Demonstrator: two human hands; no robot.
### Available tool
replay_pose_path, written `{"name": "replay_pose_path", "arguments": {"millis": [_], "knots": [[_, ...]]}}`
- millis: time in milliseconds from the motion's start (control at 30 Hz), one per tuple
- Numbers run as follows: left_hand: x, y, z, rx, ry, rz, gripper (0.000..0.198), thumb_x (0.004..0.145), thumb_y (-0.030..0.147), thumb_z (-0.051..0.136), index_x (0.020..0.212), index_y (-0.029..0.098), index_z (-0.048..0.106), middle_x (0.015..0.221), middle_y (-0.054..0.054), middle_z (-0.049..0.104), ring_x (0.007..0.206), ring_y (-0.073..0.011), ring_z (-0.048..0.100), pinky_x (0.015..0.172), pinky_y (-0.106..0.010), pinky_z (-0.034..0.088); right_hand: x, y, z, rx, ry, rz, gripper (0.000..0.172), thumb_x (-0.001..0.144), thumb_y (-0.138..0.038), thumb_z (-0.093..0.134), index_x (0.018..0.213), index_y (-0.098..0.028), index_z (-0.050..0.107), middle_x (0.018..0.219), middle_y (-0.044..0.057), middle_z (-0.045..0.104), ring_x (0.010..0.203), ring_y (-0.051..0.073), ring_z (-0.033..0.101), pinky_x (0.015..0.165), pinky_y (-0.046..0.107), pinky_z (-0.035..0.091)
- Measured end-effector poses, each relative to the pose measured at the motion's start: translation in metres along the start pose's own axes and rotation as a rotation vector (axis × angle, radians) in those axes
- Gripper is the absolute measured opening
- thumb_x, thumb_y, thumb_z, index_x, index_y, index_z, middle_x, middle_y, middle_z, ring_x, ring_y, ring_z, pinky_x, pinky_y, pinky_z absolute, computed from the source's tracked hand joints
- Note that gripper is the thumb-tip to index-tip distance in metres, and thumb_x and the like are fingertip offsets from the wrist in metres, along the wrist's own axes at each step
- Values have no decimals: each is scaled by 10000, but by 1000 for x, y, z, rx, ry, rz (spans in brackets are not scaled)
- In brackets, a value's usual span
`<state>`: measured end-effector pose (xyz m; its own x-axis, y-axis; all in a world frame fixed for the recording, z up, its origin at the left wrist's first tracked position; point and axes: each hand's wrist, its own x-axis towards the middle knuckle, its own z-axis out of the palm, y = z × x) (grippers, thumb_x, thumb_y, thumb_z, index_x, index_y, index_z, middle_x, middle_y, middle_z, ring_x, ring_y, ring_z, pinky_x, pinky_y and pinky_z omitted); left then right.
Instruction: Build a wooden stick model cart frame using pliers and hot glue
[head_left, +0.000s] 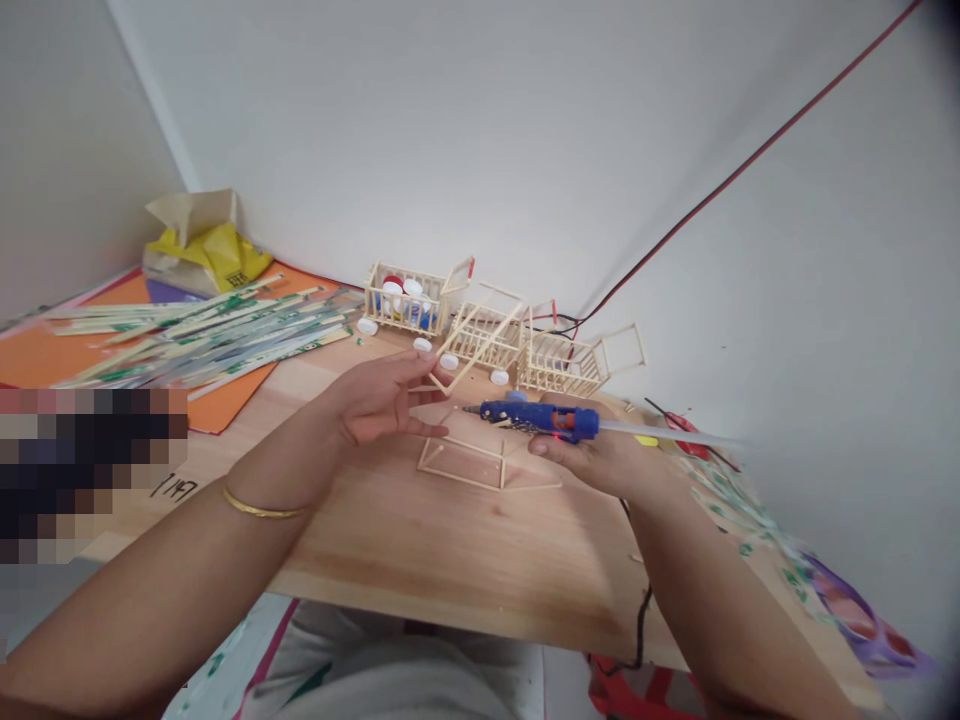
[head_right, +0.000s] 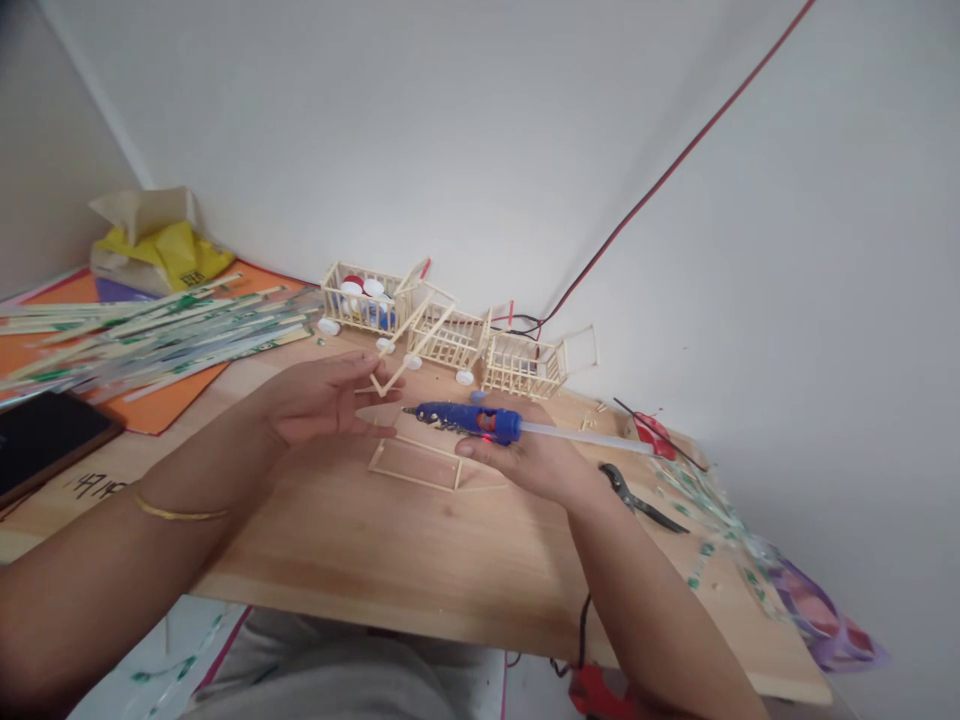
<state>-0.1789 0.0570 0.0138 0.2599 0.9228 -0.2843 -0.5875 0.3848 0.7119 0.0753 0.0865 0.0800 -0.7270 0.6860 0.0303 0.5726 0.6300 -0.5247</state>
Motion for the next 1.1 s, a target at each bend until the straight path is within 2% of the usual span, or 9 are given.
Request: {"name": "replay_pose_path", "arguments": {"millis": [100, 233, 367, 600, 933, 1100], "knots": [[0, 0, -1, 11, -10, -7, 196, 744, 341, 678, 813, 165, 622, 929, -85, 626, 912, -239, 587, 764, -537, 518, -5, -4, -2, 3, 21, -31, 312, 800, -487, 574, 715, -187, 559, 654, 6, 552, 607, 141, 510, 560, 250, 401], [-1, 0, 0, 29, -5, -7, 226, 743, 351, 673, 834, 152, 617, 948, -105, 624, 914, -248, 587, 772, -553, 508, -10, -8, 5, 22, -60, -29, 341, 787, -492, 603, 680, -176, 528, 594, -22, 496, 533, 101, 447, 496, 220, 343], [-3, 2, 5, 60, 9, -2, 222, 745, 350, 665, 823, 152, 603, 890, -93, 625, 883, -238, 588, 755, -544, 513, -11, -6, 15, 2, -96, -42, 332, 791, -500, 602, 731, -176, 560, 647, -9, 528, 592, 112, 493, 527, 216, 370], [-4, 2, 4, 65, 8, 7, 224, 729, 342, 680, 814, 150, 604, 869, -87, 618, 872, -229, 583, 739, -522, 523, -13, 1, 23, -45, -15, -51, 336, 807, -535, 561, 776, -202, 589, 707, 20, 590, 635, 145, 557, 546, 237, 417], [-1, 1, -2, 63, -61, 22, 210, 734, 356, 665, 796, 164, 610, 846, -76, 616, 820, -215, 594, 722, -491, 534, -12, 1, 22, -90, -79, -76, 360, 836, -522, 528, 760, -177, 592, 717, 26, 581, 660, 141, 542, 559, 237, 394], [0, 0, -4, 74, -60, 34, 221, 735, 364, 664, 806, 162, 609, 859, -82, 617, 845, -218, 588, 735, -496, 529, -12, -4, 21, -68, -96, -4, 353, 807, -521, 572, 739, -175, 580, 679, 7, 552, 630, 127, 518, 553, 227, 377]]}}
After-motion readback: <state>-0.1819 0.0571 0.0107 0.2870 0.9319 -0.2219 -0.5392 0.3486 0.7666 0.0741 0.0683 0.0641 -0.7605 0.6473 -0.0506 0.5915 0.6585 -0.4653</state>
